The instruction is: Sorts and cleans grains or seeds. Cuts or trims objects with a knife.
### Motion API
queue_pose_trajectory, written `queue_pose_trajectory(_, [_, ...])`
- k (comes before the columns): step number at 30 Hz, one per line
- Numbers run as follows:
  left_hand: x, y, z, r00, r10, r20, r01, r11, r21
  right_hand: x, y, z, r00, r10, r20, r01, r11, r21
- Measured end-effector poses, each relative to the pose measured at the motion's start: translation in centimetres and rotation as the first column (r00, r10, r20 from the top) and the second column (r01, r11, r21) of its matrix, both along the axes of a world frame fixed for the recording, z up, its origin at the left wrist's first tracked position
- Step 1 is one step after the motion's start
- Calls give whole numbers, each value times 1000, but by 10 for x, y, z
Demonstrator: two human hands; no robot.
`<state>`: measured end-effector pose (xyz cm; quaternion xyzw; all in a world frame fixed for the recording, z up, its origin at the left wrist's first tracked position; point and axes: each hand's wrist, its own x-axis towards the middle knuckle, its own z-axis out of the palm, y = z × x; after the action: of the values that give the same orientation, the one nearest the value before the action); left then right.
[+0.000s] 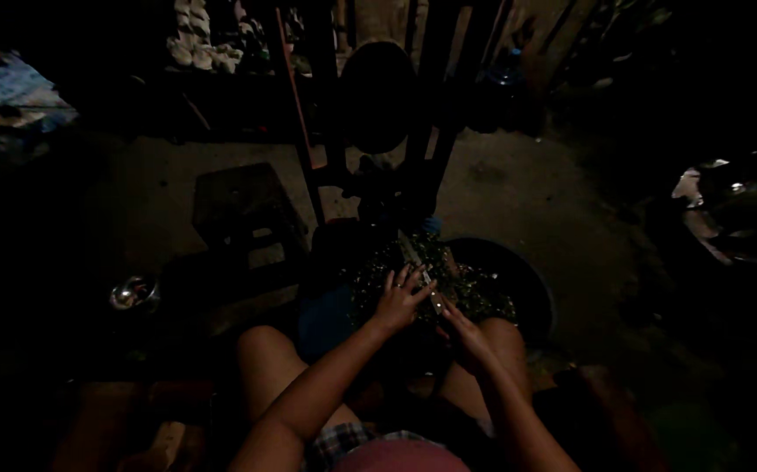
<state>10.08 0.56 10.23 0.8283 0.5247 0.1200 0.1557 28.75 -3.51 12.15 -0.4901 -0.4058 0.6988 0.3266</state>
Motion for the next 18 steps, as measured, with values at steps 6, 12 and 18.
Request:
queue_pose_trajectory(6, [4, 5, 6, 1000, -4, -13, 5, 999, 38, 5, 5, 1, 1000, -3, 27, 3, 1000, -11])
queue_pose_trajectory(12, [2, 8, 4, 1000, 16, 5, -17, 997, 70, 11, 12, 1, 998, 36, 54, -37, 999, 15])
queue_pose_trajectory(18, [-10, 12, -20, 987, -43, 155, -12, 940, 342, 16, 16, -2, 999, 12, 37, -13, 999, 32])
